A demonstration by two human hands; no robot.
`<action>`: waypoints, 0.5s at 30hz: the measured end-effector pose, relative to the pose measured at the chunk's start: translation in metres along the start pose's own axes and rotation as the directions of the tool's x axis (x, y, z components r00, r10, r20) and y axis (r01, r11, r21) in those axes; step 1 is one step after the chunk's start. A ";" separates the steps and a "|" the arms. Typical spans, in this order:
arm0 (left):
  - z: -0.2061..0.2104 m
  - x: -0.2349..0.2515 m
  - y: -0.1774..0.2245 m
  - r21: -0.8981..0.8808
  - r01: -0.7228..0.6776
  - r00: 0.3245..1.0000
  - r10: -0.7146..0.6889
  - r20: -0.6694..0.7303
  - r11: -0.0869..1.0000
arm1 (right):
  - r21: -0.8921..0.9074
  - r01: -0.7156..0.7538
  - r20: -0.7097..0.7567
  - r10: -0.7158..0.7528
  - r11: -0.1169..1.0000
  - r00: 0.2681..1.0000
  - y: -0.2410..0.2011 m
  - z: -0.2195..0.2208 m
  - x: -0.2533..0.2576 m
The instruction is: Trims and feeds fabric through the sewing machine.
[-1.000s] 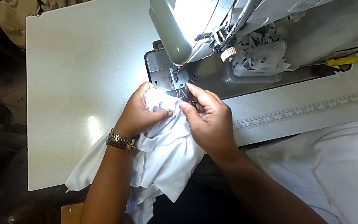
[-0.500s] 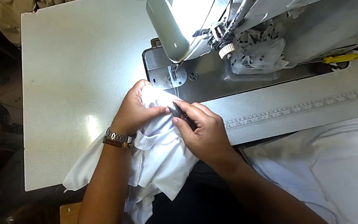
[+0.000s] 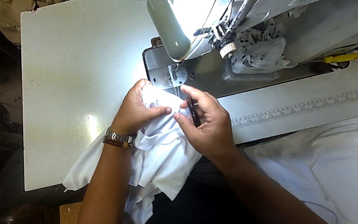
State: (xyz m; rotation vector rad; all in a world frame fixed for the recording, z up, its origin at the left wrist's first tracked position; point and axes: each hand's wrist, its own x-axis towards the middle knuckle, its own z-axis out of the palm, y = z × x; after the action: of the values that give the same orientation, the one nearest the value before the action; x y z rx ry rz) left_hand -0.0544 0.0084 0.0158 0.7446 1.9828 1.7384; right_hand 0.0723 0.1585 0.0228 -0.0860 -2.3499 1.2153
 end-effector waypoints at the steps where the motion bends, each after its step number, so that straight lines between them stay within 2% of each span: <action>1: 0.000 0.000 0.000 0.000 -0.005 1.000 0.005 0.002 1.000 | 0.015 0.053 -0.013 -0.053 0.998 0.999 0.001 0.000 0.003; 5: 0.000 -0.001 0.001 0.000 -0.014 1.000 0.014 0.005 1.000 | 0.037 0.206 -0.007 -0.206 0.978 0.979 0.002 0.003 0.011; 9: 0.000 -0.001 0.001 -0.006 -0.023 1.000 0.023 0.007 1.000 | -0.063 0.248 0.008 -0.248 0.967 0.969 0.004 0.008 0.015; 13: 0.000 0.000 -0.001 0.013 -0.040 0.999 0.040 0.009 0.999 | -0.069 0.193 0.017 -0.192 0.979 0.981 0.005 0.011 0.020; 15: 0.000 0.000 0.000 0.018 -0.023 1.000 0.022 0.012 1.000 | 0.041 0.085 0.043 -0.087 0.995 0.995 0.004 0.010 0.023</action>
State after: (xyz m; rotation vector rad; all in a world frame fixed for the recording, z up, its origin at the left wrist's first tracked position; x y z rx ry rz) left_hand -0.0542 0.0083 0.0158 0.7844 1.9928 1.7269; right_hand 0.0473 0.1594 0.0240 0.0560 -2.3413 1.2333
